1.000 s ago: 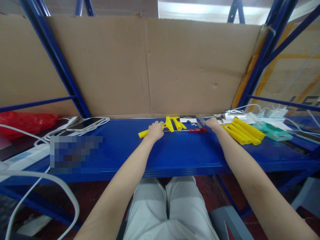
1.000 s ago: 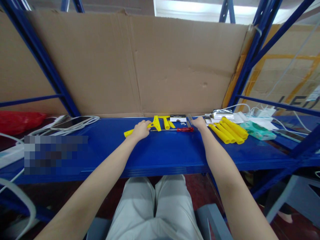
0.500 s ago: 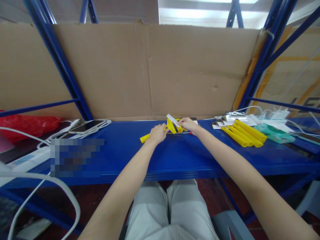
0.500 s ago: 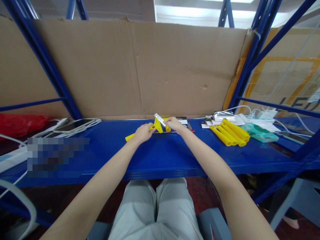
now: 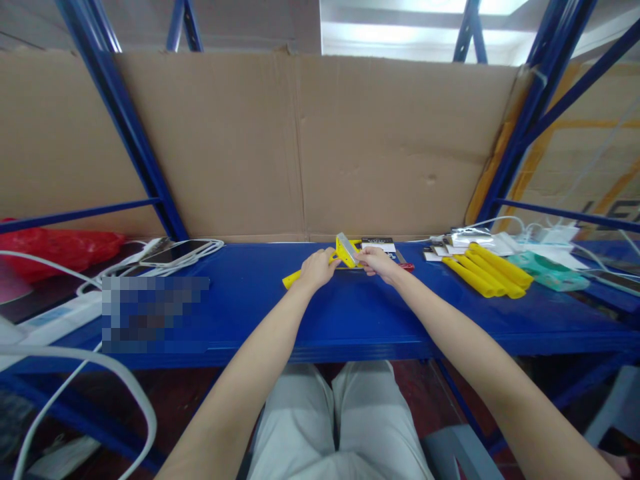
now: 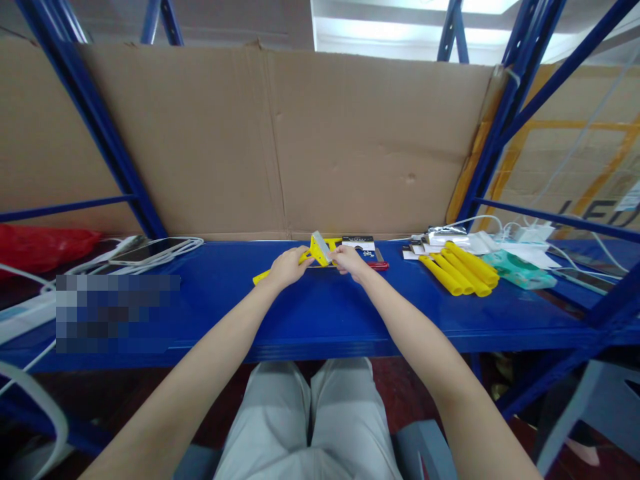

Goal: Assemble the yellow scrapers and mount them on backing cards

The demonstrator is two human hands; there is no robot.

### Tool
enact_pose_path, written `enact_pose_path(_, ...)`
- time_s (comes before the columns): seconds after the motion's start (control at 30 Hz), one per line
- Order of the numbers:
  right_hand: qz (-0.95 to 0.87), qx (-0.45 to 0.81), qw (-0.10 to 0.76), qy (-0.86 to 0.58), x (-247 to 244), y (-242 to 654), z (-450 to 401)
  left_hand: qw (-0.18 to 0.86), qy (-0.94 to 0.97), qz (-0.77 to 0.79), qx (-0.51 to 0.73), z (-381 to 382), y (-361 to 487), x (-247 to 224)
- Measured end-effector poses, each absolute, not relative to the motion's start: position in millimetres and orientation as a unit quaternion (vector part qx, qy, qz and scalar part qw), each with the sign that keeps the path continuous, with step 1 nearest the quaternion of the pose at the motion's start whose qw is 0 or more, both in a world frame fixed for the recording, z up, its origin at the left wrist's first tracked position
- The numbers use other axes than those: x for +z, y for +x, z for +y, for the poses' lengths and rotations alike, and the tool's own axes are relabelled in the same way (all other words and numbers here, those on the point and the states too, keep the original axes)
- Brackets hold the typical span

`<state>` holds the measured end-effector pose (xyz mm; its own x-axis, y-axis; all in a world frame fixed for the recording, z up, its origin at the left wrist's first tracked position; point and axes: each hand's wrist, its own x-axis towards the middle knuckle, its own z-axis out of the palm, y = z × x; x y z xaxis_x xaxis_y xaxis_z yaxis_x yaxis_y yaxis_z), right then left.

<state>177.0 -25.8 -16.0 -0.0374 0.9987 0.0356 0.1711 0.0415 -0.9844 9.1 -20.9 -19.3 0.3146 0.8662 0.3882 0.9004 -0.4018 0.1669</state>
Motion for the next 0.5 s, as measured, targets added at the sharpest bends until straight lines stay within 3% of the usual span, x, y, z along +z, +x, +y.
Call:
enact_pose_path(0.27,-0.579,0.479,0.420,-0.508,-12.3,178.7,-29.8,0.040,-0.809,-0.538,-0.235,-18.2,8.9,-20.4)
enact_pose_path(0.5,-0.596,0.422,0.422,-0.537,-14.9,180.1,-27.6,0.027,-0.817,-0.526,-0.237,-19.2,9.1,-19.9)
